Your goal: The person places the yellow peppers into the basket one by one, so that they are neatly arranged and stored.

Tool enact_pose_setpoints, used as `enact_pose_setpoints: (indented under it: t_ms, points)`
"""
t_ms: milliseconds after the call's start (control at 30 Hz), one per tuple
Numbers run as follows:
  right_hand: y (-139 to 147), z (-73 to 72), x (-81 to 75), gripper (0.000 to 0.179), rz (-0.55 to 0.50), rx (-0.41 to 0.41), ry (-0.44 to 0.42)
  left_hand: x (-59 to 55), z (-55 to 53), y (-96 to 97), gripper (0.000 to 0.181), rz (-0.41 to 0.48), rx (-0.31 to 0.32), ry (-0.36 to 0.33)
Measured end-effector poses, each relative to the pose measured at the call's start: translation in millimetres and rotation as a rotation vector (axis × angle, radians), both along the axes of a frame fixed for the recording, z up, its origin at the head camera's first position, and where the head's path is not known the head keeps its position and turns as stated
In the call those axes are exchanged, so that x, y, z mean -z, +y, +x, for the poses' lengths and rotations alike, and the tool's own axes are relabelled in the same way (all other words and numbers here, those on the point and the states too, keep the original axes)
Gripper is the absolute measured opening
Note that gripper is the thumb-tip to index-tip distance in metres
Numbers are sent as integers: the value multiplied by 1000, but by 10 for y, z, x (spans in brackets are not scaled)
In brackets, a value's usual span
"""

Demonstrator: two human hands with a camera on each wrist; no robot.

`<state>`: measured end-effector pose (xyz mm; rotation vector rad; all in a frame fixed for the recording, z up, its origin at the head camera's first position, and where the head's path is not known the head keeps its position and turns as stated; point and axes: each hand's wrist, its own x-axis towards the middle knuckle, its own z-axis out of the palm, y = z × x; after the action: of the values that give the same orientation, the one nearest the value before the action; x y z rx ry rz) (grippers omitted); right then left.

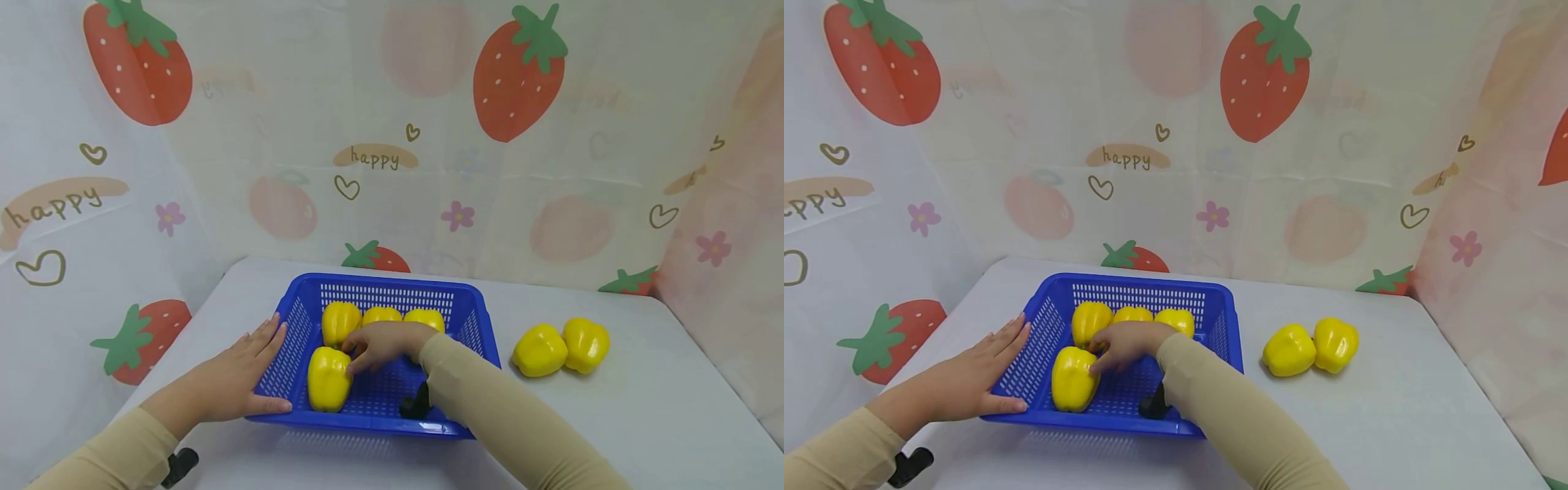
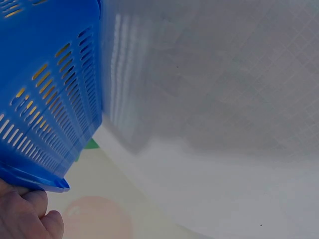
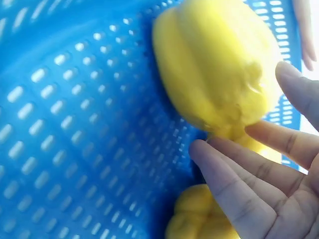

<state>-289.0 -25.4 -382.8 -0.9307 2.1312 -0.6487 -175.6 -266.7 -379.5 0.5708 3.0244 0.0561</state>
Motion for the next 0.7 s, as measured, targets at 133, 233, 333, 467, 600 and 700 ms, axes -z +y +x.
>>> enact_pose_setpoints:
  t_ms: [133, 233, 333, 467, 600, 700]
  points:
    - [31, -8, -40, 40, -33, 0, 22, -2, 3, 0, 109, 6, -1, 0]
    - [57, -8, -83, 41, -34, 5, 56, -5, 6, 1, 109, 11, 0, 1]
    - [82, -19, -130, 43, -37, -9, 122, -8, 5, 4, 109, 11, 0, 2]
    - [119, -27, -202, 44, -48, -24, 173, -11, 4, 7, 109, 10, 0, 1]
    - [165, -25, -266, 42, -80, 10, 119, -18, 8, 7, 109, 11, 1, -1]
    - [212, -29, -310, 40, -114, 15, 96, -24, 9, 10, 109, 9, 0, -1]
